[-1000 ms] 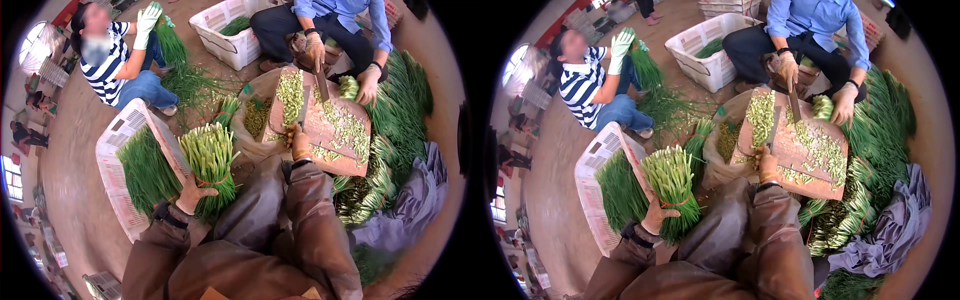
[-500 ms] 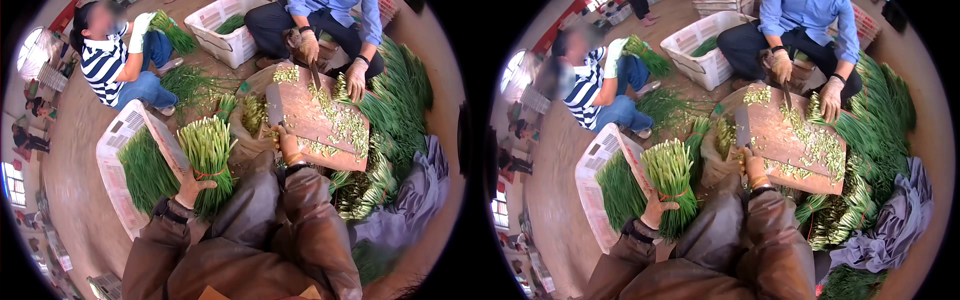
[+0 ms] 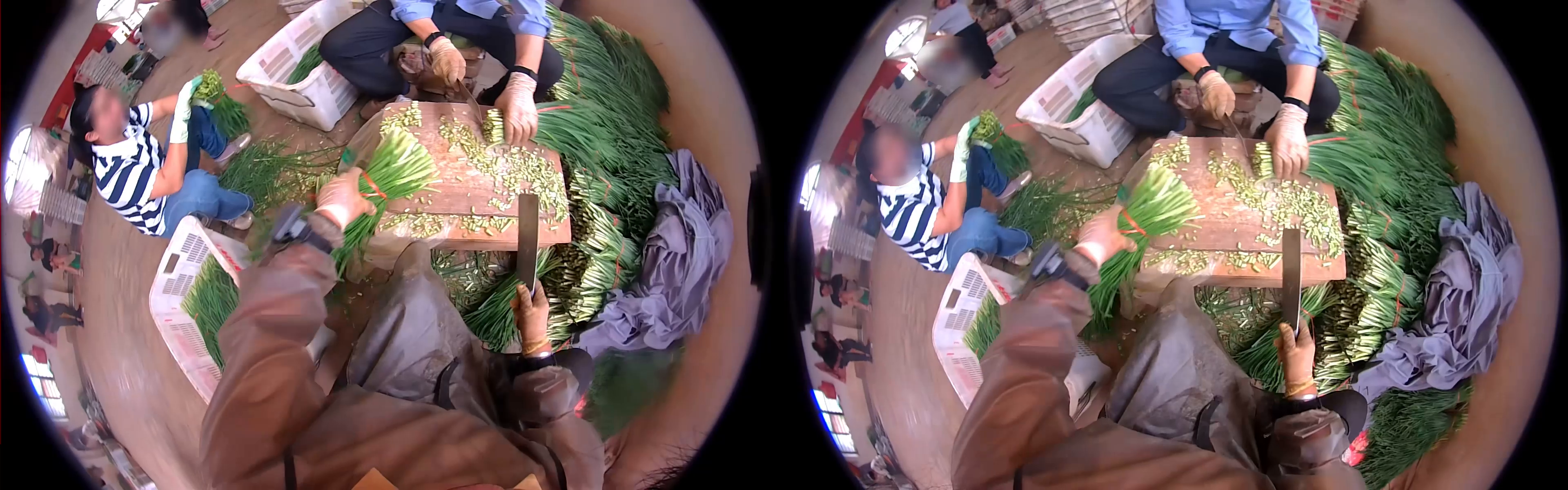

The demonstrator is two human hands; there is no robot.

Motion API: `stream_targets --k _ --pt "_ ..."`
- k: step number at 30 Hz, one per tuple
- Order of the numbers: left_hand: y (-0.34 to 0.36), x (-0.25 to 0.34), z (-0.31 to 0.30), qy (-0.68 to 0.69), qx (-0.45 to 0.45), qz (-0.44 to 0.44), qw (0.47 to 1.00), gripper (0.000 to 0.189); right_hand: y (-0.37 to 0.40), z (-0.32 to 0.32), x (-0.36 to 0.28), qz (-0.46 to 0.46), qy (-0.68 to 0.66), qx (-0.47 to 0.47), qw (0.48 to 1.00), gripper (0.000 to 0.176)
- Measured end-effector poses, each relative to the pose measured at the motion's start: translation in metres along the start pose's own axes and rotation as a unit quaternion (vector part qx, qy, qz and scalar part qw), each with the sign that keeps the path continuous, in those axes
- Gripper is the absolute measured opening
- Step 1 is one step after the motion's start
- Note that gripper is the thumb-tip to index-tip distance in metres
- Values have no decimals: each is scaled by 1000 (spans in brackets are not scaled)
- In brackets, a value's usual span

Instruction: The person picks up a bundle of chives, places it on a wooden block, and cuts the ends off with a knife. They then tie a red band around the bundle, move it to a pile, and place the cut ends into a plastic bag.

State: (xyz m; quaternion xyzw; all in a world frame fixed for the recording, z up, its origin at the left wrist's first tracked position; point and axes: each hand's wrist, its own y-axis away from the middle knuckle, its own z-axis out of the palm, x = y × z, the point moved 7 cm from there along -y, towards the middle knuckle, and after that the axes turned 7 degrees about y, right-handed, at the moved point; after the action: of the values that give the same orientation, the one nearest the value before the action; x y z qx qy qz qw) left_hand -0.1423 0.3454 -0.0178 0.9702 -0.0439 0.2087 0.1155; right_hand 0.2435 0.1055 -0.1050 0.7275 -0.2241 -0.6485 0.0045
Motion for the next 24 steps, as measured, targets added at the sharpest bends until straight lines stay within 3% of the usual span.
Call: stream_targets --k 2,3,4,6,7,12,14,15,16,17,18,19,20,21,22,24 --pt "-28 19 37 -112 -26 0 993 84 11 -1 9 20 -1 -5 1000 34" --pt "-37 25 55 -147 -62 -33 987 102 19 -2 8 65 -18 -1 998 35" --pt "-41 35 61 -152 -64 -26 986 102 21 1 8 61 -38 6 997 37" --pt "-40 58 61 -145 35 38 988 123 23 1 10 52 -50 1 997 39" --pt "-43 69 67 -114 -10 38 993 137 22 1 9 54 -54 3 997 39" --pt "-35 107 87 -205 50 58 976 141 12 4 11 52 -20 -35 998 34" --pt "-37 107 97 -262 103 65 957 136 2 10 4 34 0 -36 999 27" --pt "-44 100 103 -270 205 96 936 121 -5 12 -8 -29 65 -20 997 24" --pt "-48 102 98 -271 206 96 935 121 -14 15 -19 -93 128 -3 987 21" --pt "-55 100 95 -250 155 66 954 115 -21 23 -38 -248 208 35 946 19" --pt "-59 98 95 -227 100 34 968 109 -32 26 -38 -247 207 36 946 19" --pt "-59 103 87 -234 100 31 967 90 -45 34 -39 -169 194 16 966 20" --pt "-60 106 82 -237 98 33 966 90 -57 43 -37 -89 180 -4 980 21" --pt "-62 106 80 -222 68 25 972 85 -66 51 -43 -87 177 -1 980 21" --pt "-63 104 80 -207 38 16 977 79 -72 59 -57 -140 225 26 964 23" --pt "-65 103 81 -209 46 26 976 73 -83 74 -79 -193 269 54 942 24"
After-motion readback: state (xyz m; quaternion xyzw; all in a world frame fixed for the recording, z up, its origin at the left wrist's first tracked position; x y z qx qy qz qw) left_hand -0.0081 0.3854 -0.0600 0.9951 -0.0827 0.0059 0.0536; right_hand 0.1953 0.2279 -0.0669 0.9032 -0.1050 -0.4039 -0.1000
